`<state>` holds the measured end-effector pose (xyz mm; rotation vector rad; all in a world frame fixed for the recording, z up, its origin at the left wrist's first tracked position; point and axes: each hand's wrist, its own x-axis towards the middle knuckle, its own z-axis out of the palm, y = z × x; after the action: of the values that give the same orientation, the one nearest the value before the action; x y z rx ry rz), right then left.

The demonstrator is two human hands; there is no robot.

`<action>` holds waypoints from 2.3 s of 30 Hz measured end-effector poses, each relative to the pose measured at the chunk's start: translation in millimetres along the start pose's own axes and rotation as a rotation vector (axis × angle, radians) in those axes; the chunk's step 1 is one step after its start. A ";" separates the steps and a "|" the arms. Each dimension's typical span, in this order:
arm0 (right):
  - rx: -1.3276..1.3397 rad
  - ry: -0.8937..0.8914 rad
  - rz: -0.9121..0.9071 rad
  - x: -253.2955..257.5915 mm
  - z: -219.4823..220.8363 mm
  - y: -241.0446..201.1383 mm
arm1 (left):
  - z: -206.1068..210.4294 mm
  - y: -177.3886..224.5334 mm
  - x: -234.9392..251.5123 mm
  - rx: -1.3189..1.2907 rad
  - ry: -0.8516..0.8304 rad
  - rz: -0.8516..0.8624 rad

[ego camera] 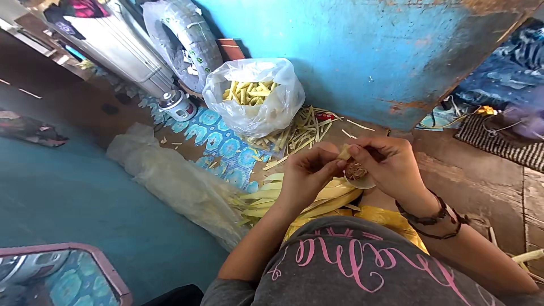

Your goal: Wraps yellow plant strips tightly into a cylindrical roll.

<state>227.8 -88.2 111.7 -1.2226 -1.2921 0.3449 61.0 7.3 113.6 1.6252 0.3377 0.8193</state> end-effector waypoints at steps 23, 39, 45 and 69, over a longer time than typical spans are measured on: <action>-0.593 -0.075 -0.691 -10.1 4.8 40.8 | -1.6 -20.6 8.1 -0.101 0.061 -0.167; -0.279 0.073 -0.581 -15.7 20.8 30.9 | -0.9 -15.9 4.8 -0.478 -0.031 -0.402; 0.066 0.036 0.071 -3.3 5.7 4.7 | -5.2 -23.2 2.3 -0.132 -0.068 -0.010; 0.396 -0.248 0.754 -21.2 -13.1 29.3 | 0.6 -35.7 -10.3 0.220 -0.200 -0.226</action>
<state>244.1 -99.7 78.8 -1.3045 -0.8533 1.2651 62.0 8.8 76.4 1.8178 0.4720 0.4558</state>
